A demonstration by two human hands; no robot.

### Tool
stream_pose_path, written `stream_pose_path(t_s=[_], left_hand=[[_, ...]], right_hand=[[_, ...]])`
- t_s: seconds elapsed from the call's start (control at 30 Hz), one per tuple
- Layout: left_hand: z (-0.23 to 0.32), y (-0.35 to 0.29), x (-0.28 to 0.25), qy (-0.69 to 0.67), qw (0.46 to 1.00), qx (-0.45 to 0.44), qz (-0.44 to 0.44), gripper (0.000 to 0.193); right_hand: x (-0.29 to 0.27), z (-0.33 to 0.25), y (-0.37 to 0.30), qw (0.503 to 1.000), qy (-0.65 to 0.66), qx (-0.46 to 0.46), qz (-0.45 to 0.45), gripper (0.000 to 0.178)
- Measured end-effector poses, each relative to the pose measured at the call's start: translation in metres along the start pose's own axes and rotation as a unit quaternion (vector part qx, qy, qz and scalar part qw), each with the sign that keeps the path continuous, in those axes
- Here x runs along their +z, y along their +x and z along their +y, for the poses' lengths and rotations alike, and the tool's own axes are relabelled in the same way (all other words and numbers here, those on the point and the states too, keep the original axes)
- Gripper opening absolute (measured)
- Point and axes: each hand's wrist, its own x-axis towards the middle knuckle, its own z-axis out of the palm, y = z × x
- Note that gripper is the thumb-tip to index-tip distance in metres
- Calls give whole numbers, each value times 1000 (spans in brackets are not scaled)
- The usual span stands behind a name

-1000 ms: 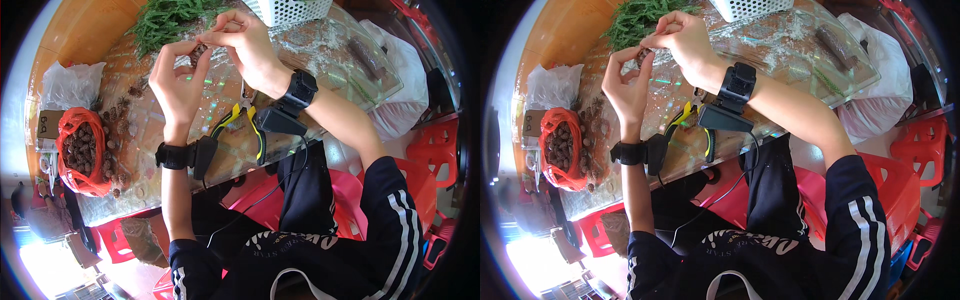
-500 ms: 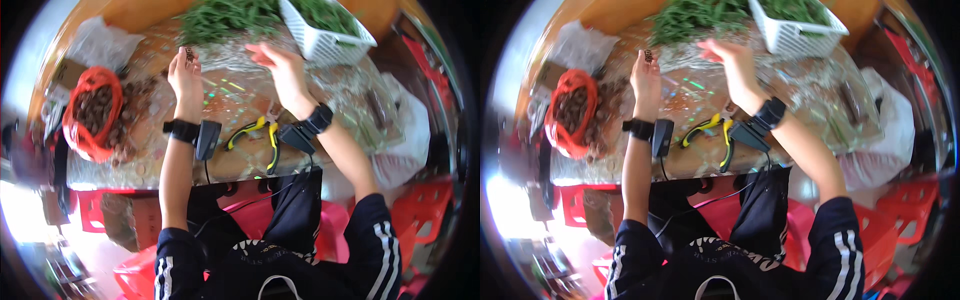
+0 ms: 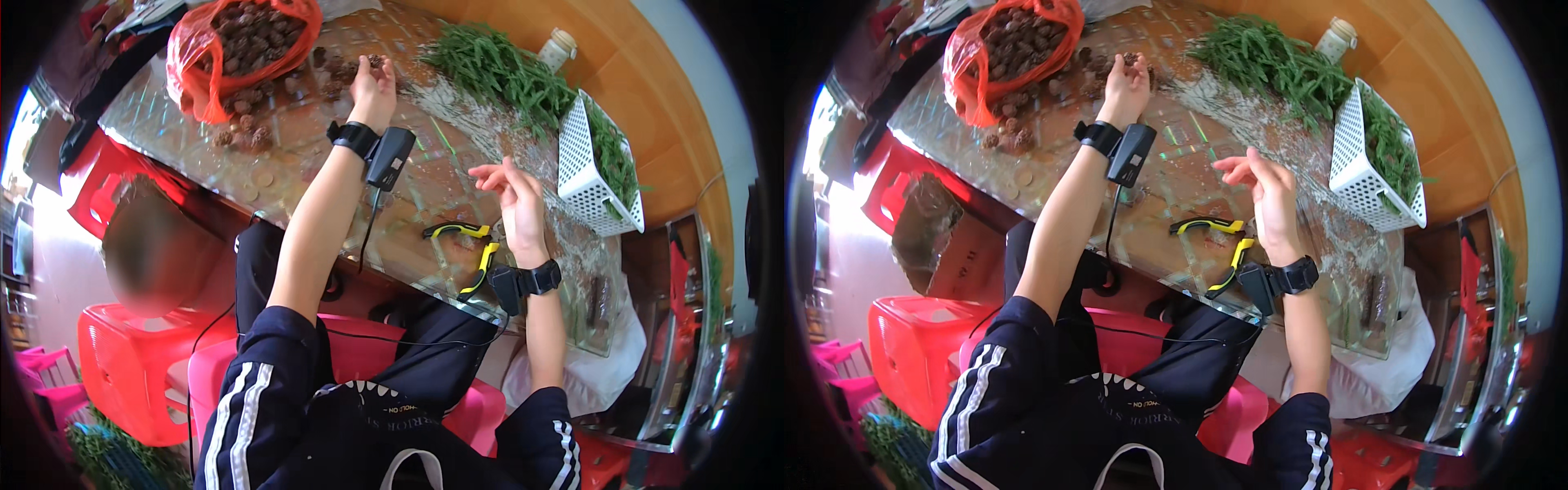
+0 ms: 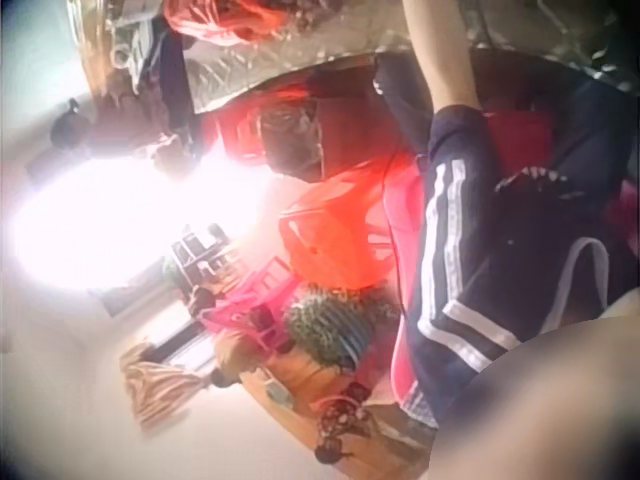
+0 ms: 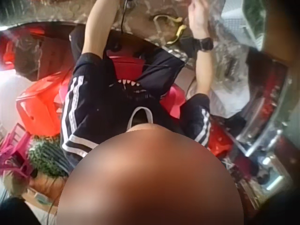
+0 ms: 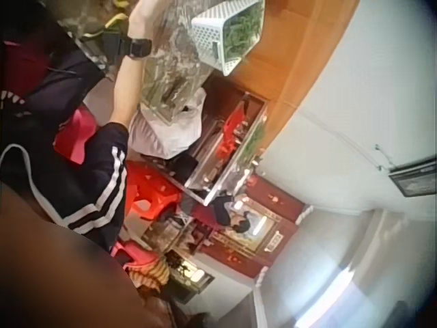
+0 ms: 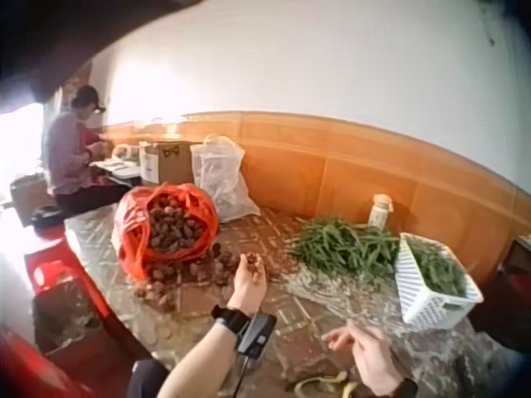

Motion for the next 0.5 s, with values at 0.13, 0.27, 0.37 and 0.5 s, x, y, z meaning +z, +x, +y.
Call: stream_pose_path(t_s=[0.13, 0.27, 0.37, 0.5], left_hand=[[9, 0, -10, -34, 997, -44, -61, 26], [13, 5, -3, -144, 983, -58, -96, 26], [15, 11, -9, -226, 969, -48, -89, 27], [33, 15, -19, -202, 969, 38, -138, 39]], right_hand=[[-10, 7, 4, 971, -155, -151, 100, 38], [-25, 1, 4, 949, -147, -149, 238, 35], [1, -26, 8, 934, -288, -106, 182, 31], [117, -53, 41, 923, -369, -73, -83, 21]])
